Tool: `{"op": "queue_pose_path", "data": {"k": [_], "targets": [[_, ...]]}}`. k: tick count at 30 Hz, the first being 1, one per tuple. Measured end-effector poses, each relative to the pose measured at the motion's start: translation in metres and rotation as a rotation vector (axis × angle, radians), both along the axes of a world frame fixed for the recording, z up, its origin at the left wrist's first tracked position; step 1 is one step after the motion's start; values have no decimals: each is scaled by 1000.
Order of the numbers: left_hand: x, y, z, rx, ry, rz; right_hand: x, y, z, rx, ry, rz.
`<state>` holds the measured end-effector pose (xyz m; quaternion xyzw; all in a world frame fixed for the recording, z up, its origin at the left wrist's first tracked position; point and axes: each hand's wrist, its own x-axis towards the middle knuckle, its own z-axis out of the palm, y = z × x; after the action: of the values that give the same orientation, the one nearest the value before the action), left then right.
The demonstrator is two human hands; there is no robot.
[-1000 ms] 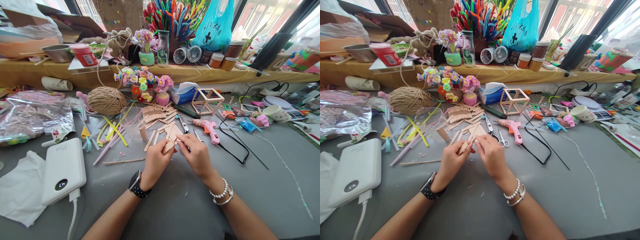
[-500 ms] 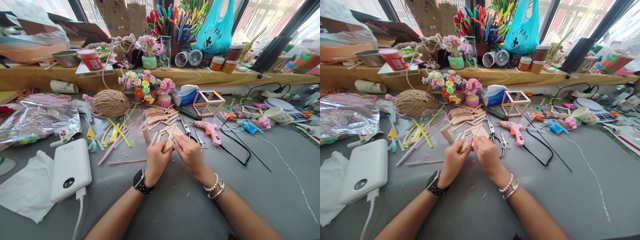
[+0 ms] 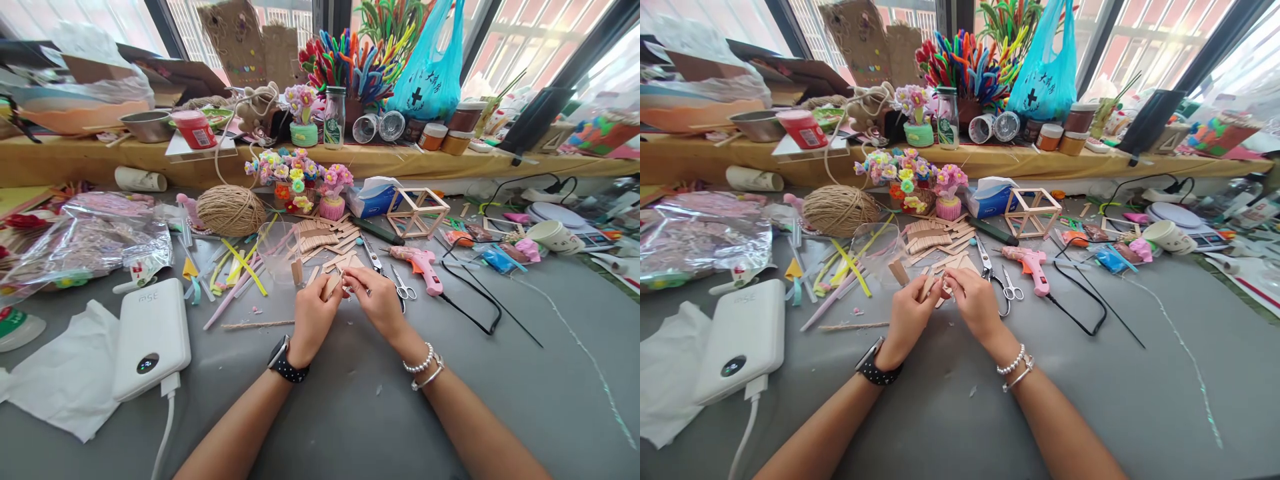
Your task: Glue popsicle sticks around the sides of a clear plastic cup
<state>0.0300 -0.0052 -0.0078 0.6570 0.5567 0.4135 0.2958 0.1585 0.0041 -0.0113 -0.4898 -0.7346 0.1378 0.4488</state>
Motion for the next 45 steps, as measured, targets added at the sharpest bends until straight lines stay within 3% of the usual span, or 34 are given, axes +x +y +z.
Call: {"op": "queue_pose_path", "data": {"k": [7, 13, 18, 25, 30, 34, 40, 45], "targets": [[1, -1, -1, 23, 60, -75, 11, -2, -2, -19, 0, 26], [0, -1, -1, 32, 110, -95, 10, -5, -7, 70, -127, 13], [1, -2, -3, 60, 165, -53, 5, -7, -10, 114, -149, -41], [3, -3, -1, 67, 124, -52, 2, -8, -5, 58, -19, -71], [1, -3, 0, 29, 45, -73, 4, -6, -3, -37, 105, 30], [1, -3, -3, 74, 179, -19, 6, -5, -4, -94, 100, 47], [0, -4, -10, 310, 507, 18, 10, -6, -4, -116, 104, 30], [0, -4, -13, 405, 592, 41, 9, -8, -4, -71, 59, 0]]}}
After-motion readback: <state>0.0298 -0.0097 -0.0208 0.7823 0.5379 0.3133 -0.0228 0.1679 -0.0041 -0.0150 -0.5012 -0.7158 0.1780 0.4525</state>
